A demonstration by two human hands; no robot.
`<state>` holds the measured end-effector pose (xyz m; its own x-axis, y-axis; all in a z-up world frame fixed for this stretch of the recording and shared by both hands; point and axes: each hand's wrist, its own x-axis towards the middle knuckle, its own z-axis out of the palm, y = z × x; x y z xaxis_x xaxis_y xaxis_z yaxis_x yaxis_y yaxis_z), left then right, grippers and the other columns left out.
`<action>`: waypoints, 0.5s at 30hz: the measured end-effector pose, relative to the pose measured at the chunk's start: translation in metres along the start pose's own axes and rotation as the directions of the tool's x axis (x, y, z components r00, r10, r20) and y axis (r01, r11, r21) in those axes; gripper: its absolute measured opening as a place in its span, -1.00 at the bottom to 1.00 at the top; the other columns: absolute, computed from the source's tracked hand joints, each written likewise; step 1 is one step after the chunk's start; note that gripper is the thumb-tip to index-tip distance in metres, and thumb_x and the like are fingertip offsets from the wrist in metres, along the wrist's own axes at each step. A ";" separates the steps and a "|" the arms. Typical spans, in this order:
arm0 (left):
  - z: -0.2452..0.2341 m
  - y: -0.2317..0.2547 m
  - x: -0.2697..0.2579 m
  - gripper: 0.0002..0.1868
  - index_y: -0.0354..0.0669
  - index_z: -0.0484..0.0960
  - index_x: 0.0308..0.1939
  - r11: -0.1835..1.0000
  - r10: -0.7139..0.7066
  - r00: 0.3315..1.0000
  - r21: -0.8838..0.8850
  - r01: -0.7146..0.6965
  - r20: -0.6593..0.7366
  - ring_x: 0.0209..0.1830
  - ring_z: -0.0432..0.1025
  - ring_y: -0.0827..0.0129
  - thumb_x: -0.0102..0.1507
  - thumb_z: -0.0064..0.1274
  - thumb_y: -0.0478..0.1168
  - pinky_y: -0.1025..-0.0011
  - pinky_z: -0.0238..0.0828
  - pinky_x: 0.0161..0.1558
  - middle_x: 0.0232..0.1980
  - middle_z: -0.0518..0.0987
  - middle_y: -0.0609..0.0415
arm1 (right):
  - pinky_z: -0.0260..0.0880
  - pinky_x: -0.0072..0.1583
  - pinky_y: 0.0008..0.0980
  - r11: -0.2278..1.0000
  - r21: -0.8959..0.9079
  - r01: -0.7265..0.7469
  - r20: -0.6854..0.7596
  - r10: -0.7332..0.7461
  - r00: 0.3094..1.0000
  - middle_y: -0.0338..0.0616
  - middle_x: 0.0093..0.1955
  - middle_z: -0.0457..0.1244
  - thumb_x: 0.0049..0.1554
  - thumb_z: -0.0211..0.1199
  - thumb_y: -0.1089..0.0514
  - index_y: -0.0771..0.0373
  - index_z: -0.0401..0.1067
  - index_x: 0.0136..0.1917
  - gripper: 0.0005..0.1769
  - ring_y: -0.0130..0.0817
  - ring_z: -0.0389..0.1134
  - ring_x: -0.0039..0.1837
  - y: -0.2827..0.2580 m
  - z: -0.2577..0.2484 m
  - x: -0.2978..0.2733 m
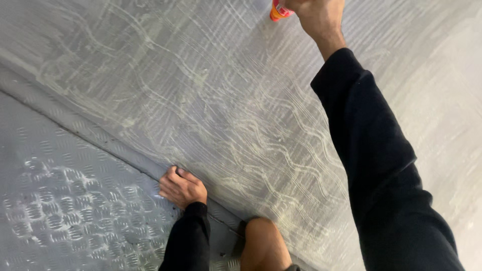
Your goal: The person pours a yellow liquid from a large bottle into a small orange bottle, then uses the small bottle to apply the liquid onto a large sheet of white material on the floor and a metal panel. The person works barefoot while kneeling on the floor.
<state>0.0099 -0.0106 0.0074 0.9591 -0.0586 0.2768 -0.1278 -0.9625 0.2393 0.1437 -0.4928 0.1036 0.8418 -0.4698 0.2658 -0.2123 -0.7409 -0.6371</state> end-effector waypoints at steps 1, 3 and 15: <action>-0.001 0.000 0.001 -0.79 -0.13 0.39 0.09 1.000 0.002 1.000 0.006 -0.002 0.003 0.01 0.36 -0.02 0.40 -0.05 -0.24 0.02 0.22 -0.02 -0.02 0.42 -0.09 | 0.50 -0.20 -0.39 0.999 -0.020 -0.038 0.028 0.038 0.999 -0.15 -0.24 0.39 0.23 0.56 0.14 0.31 0.59 -0.03 -0.79 -0.35 0.45 -0.26 -0.003 0.006 0.006; -0.003 0.000 0.002 -0.79 -0.14 0.38 0.10 1.000 0.004 1.000 0.004 -0.004 0.010 0.00 0.36 -0.01 0.40 -0.06 -0.25 0.03 0.22 -0.02 -0.03 0.41 -0.09 | 0.49 -0.22 -0.35 0.990 -0.070 -0.120 0.082 0.125 0.989 -0.10 -0.26 0.38 0.22 0.49 0.16 0.30 0.57 -0.03 -0.82 -0.31 0.43 -0.28 -0.005 0.005 0.004; 0.003 -0.010 -0.007 -0.86 -0.13 0.38 0.09 0.999 0.028 0.999 0.023 -0.028 -0.017 -0.01 0.34 -0.05 0.47 -0.10 -0.23 0.01 0.19 -0.02 -0.04 0.38 -0.11 | 0.59 -0.05 -0.35 0.995 -0.090 0.038 0.137 -0.026 0.990 0.00 -0.02 0.47 0.11 0.71 0.14 0.37 0.62 0.10 -0.59 -0.30 0.52 -0.11 0.034 -0.119 -0.125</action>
<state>0.0048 -0.0017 0.0002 0.9508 -0.0812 0.2990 -0.1486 -0.9663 0.2101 -0.0277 -0.5164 0.1346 0.9069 -0.3804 0.1809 -0.2234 -0.7984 -0.5591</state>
